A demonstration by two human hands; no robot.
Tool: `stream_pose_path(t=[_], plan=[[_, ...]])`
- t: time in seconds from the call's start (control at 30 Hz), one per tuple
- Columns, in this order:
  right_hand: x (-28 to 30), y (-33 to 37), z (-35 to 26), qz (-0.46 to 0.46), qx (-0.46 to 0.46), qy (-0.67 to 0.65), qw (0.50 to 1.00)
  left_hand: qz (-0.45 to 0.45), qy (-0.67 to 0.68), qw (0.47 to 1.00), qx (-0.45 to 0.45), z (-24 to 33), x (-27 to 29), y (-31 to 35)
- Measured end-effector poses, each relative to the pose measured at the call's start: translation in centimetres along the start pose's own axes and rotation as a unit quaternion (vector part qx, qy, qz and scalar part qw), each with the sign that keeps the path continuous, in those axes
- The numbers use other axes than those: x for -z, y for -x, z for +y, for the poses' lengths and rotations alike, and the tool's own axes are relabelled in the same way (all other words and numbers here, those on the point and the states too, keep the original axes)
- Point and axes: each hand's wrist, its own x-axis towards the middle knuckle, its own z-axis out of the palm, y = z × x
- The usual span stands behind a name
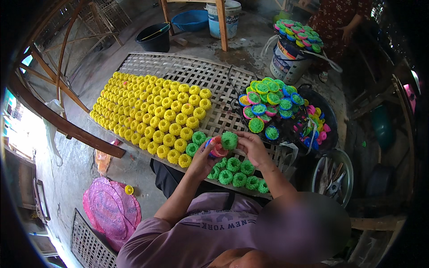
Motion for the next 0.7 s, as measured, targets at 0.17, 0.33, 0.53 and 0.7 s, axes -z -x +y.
stream_pose_path(t=[0.17,0.33,0.53,0.7], plan=[[2.2,-0.5,1.1,-0.003,-0.019,-0.026,0.999,0.035,-0.061,0.998,-0.001,-0.7,-0.3,-0.5],[4.5,-1.6,1.0,0.077,0.139,0.436,0.886,0.076,-0.155,0.984,-0.034,-0.5,-0.2,-1.0],[5.8,-2.6,2.6,0.044,0.036,0.521,0.852,0.108,-0.149,0.98,-0.074,1.1,0.8,-1.6],[5.4,-2.8,4.0,0.0,0.161,0.567,0.807,0.109,-0.131,0.982,-0.085,1.2,1.2,-1.8]])
